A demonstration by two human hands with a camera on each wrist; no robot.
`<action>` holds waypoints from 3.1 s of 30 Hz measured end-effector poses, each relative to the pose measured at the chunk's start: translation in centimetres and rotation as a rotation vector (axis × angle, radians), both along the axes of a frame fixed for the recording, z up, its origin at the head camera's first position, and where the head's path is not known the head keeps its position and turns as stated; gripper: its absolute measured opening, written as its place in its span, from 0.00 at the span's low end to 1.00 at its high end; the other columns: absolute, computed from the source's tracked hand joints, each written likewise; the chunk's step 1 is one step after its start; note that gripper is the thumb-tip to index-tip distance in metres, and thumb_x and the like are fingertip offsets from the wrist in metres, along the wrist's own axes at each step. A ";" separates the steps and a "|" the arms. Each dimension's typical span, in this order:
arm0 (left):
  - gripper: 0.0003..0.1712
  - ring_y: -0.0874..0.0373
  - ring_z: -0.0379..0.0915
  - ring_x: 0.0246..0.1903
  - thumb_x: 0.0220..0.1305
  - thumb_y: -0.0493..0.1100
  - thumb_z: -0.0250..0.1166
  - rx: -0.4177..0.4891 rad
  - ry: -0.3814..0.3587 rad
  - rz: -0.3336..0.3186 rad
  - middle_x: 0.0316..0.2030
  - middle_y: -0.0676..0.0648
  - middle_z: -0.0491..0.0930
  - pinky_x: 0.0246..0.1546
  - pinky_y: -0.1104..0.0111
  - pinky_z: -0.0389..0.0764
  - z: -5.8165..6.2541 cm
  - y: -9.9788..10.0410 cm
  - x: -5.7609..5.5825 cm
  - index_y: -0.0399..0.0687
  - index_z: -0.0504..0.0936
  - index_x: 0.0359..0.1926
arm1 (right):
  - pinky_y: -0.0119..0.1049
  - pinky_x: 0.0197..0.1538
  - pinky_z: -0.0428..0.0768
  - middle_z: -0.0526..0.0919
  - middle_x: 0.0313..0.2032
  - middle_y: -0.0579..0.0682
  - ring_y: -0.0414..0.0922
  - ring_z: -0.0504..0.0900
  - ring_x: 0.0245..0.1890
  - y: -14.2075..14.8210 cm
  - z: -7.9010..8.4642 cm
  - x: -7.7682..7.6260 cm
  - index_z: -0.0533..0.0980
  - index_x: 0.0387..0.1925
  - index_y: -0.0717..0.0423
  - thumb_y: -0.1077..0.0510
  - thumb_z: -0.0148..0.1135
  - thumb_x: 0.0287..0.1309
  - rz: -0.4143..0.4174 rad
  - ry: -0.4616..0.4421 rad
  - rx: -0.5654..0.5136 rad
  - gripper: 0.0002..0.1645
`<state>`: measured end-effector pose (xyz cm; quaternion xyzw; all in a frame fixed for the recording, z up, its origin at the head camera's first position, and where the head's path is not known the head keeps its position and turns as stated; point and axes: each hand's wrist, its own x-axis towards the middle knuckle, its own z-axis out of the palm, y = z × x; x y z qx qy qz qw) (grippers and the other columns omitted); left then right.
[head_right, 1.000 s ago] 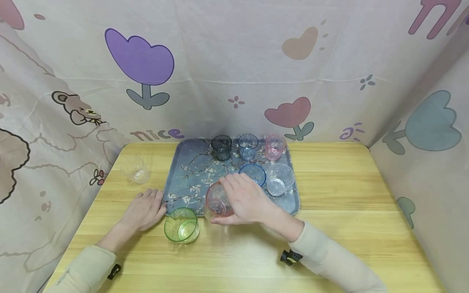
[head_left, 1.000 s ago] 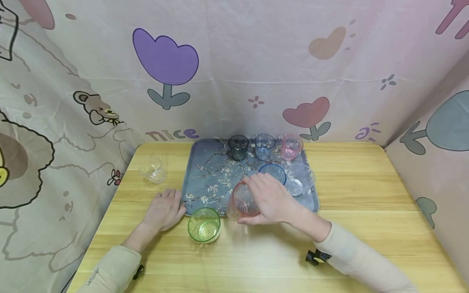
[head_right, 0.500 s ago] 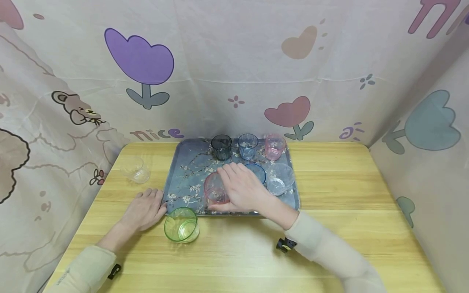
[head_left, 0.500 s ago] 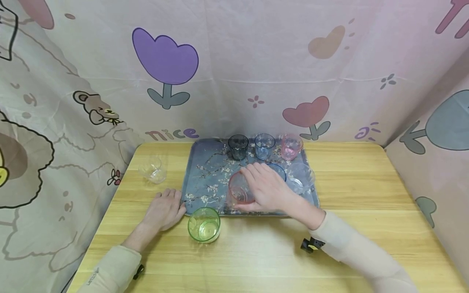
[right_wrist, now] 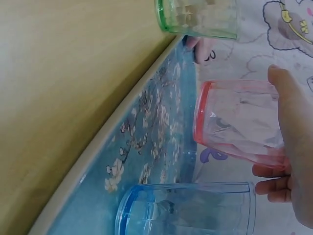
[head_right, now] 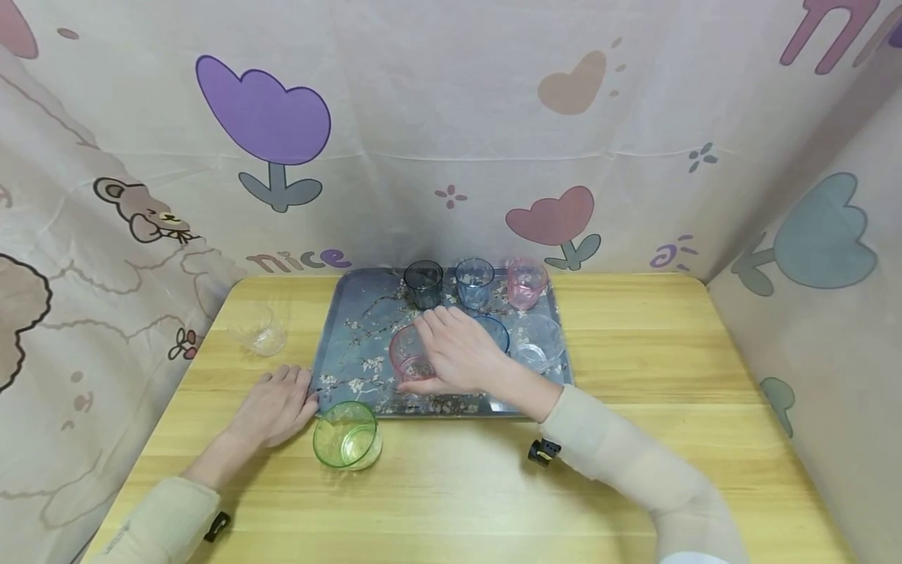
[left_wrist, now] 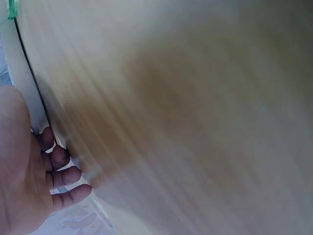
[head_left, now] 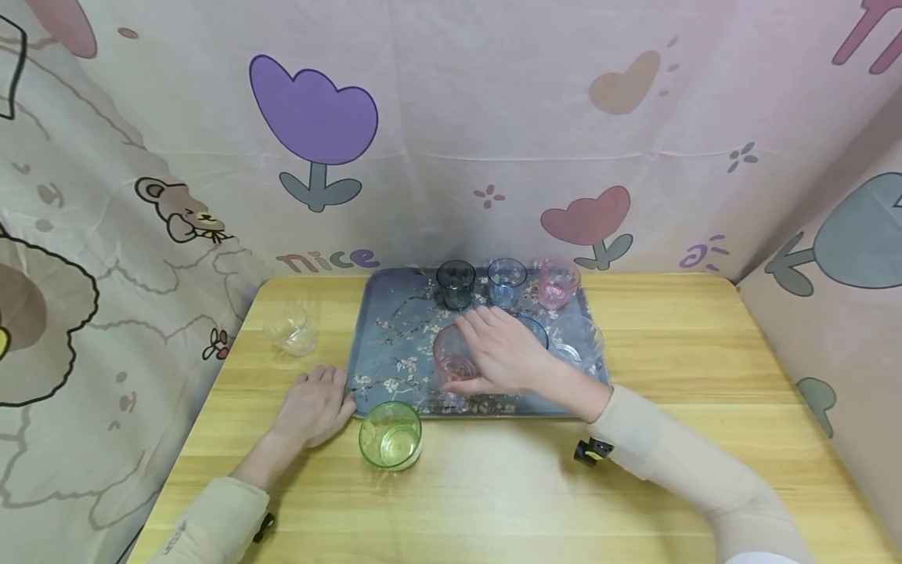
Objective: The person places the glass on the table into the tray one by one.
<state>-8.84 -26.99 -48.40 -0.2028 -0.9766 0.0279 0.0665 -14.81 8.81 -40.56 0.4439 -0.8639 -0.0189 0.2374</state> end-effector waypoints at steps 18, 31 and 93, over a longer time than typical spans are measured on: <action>0.17 0.46 0.74 0.35 0.69 0.51 0.58 0.012 0.014 -0.013 0.32 0.40 0.77 0.37 0.54 0.79 -0.2 -0.2 0.0 0.39 0.73 0.40 | 0.40 0.44 0.73 0.80 0.37 0.50 0.48 0.73 0.35 -1.2 -1.0 -0.9 0.77 0.49 0.59 0.11 0.56 0.51 -0.084 0.001 0.101 0.56; 0.17 0.47 0.73 0.35 0.70 0.51 0.58 -0.001 -0.018 0.007 0.32 0.41 0.77 0.37 0.54 0.78 0.0 0.0 -0.1 0.40 0.73 0.40 | 0.40 0.46 0.75 0.83 0.39 0.52 0.48 0.75 0.37 -1.5 -1.2 -1.4 0.78 0.51 0.61 0.13 0.56 0.53 -0.085 -0.040 0.151 0.56; 0.17 0.46 0.73 0.36 0.71 0.51 0.58 0.001 -0.021 0.001 0.32 0.41 0.77 0.38 0.53 0.79 -0.1 0.0 0.0 0.40 0.73 0.40 | 0.46 0.55 0.76 0.82 0.58 0.57 0.54 0.80 0.56 0.7 2.0 -0.5 0.66 0.77 0.56 0.06 0.47 0.49 -0.201 -0.110 0.086 0.73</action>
